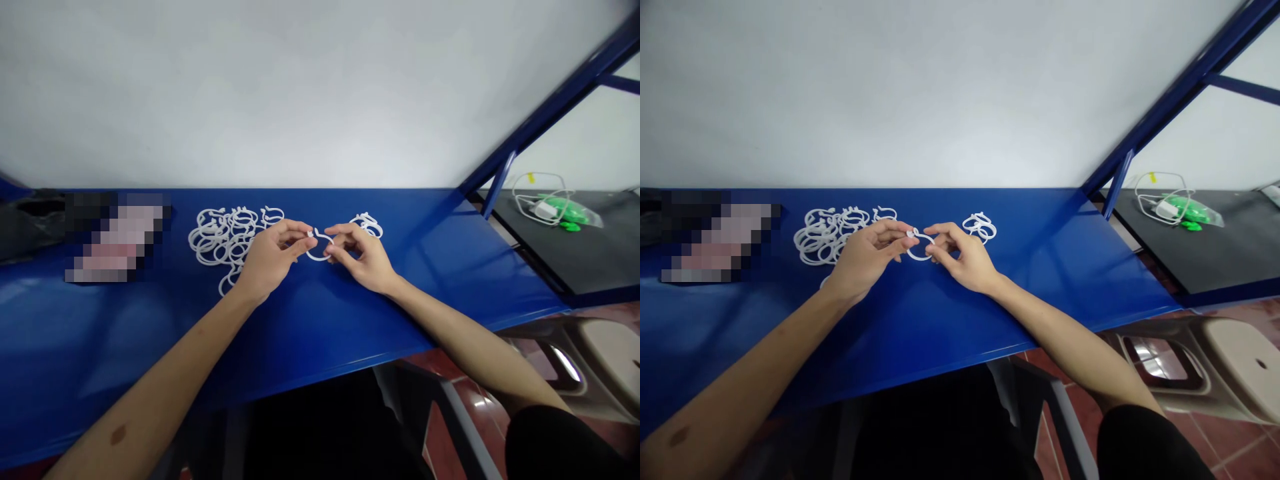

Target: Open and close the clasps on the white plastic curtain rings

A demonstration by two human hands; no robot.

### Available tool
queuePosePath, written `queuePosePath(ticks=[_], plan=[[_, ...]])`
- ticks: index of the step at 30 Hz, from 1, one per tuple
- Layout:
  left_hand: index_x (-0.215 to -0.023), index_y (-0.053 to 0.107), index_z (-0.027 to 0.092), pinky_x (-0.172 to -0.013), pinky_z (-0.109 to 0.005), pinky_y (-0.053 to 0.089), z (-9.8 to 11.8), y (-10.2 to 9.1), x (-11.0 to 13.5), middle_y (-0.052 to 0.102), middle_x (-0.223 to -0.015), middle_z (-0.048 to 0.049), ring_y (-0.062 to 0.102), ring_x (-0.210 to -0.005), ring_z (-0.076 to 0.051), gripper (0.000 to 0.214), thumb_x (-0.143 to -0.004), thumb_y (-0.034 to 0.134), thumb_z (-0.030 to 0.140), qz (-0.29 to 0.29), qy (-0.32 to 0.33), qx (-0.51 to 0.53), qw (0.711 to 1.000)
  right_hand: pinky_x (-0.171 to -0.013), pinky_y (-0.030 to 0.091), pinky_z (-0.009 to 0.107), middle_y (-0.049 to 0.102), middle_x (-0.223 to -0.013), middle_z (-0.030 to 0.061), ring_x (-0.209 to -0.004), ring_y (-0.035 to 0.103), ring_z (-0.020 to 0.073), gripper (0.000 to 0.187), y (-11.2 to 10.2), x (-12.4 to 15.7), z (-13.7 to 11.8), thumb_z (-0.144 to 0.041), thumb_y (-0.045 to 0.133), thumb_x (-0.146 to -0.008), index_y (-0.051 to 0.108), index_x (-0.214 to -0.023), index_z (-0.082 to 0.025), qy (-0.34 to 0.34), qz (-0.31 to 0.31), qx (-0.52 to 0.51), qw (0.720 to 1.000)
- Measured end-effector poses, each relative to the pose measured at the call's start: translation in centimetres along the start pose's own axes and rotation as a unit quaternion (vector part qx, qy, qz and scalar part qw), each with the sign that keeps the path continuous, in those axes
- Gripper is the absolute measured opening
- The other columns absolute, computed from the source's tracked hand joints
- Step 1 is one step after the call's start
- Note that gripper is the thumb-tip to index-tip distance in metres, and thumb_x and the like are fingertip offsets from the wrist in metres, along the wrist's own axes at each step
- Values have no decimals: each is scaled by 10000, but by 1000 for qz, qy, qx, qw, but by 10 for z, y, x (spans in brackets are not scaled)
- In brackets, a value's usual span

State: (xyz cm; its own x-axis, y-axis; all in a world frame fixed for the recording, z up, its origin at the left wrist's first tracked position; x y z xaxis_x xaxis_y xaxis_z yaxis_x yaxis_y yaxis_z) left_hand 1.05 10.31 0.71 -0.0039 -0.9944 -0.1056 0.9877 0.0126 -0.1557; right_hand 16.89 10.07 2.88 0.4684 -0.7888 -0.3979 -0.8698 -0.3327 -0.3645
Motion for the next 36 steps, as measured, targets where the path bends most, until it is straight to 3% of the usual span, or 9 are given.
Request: queuePosePath(ticks=[7,12,18,22,24,26,29,33,36], plan=[[-887,762,214,-632,-294,554,-2,2,1,777,-822,-49,672,-692,-161,192,-778,765,372,-5,-28,9,1000,-727,591,285,738,-935,32,-768,710,131,213,1,1,1,-325,610,-981,647,-1155,-208,-4,-5,14,1000],[-835,748,225,-667,-303,552,-3,0,4,778,-822,-34,680,-682,-160,136,-803,735,357,21,1,-44,999,-705,578,282,742,-919,42,-743,700,133,169,3,2,-1,-331,605,-985,695,-1009,-190,-11,-11,26,1000],[-828,721,211,-686,-312,552,-6,5,7,775,-841,-45,698,-709,-175,141,-843,668,341,21,21,-90,996,-737,569,279,745,-952,50,-793,704,136,164,6,3,-9,-282,555,-1010,684,-993,-183,-57,-31,76,995],[-935,714,228,-726,-326,552,8,12,9,773,-944,-52,698,-777,-190,201,-890,641,410,-3,69,-147,987,-743,553,290,723,-981,53,-829,677,147,141,1,-2,-16,-246,537,-1013,671,-1023,-203,-93,-13,154,984],[-1032,711,238,-863,-381,539,20,15,10,760,-1025,-64,689,-926,-233,214,-909,618,387,-8,125,-245,961,-747,542,300,693,-1013,64,-825,650,150,132,-10,-6,-17,-241,550,-1001,677,-1014,-208,-102,21,205,973],[-1124,699,227,-1002,-463,472,28,14,9,730,-1109,-97,627,-1102,-300,265,-923,586,358,5,170,-360,917,-733,531,303,663,-1024,69,-754,614,136,128,-30,-11,-12,-247,571,-986,688,-1005,-200,-87,73,251,961],[-1154,693,190,-1036,-542,410,21,7,4,681,-1157,-155,539,-1202,-386,326,-929,558,383,22,168,-469,867,-710,512,303,658,-964,53,-650,561,116,120,-69,-16,6,-245,602,-953,703,-976,-182,-26,143,308,940],[-1048,706,191,-964,-550,425,5,5,-1,683,-1083,-163,546,-1133,-392,291,-939,508,374,-4,156,-519,840,-768,500,326,714,-924,46,-740,616,159,144,-118,-18,37,-205,629,-887,706,-1005,-180,82,179,364,910],[-943,686,230,-921,-522,437,5,8,0,702,-985,-125,565,-1063,-357,238,-937,462,310,-13,166,-520,838,-782,498,332,748,-934,63,-804,654,186,129,-144,-12,62,-204,619,-864,720,-940,-179,189,183,383,885]])
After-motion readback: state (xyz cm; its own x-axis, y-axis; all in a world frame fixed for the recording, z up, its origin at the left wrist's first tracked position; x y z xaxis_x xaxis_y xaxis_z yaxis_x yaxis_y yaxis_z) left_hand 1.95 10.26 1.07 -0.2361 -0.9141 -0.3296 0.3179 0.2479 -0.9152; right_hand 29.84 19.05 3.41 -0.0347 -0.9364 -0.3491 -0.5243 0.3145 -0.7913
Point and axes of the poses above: each hand's wrist, its own x-axis away from the middle knuckle, its own y-axis out of the palm, z = x × y, the point moved 10 cm from there along -x, towards the middle knuckle
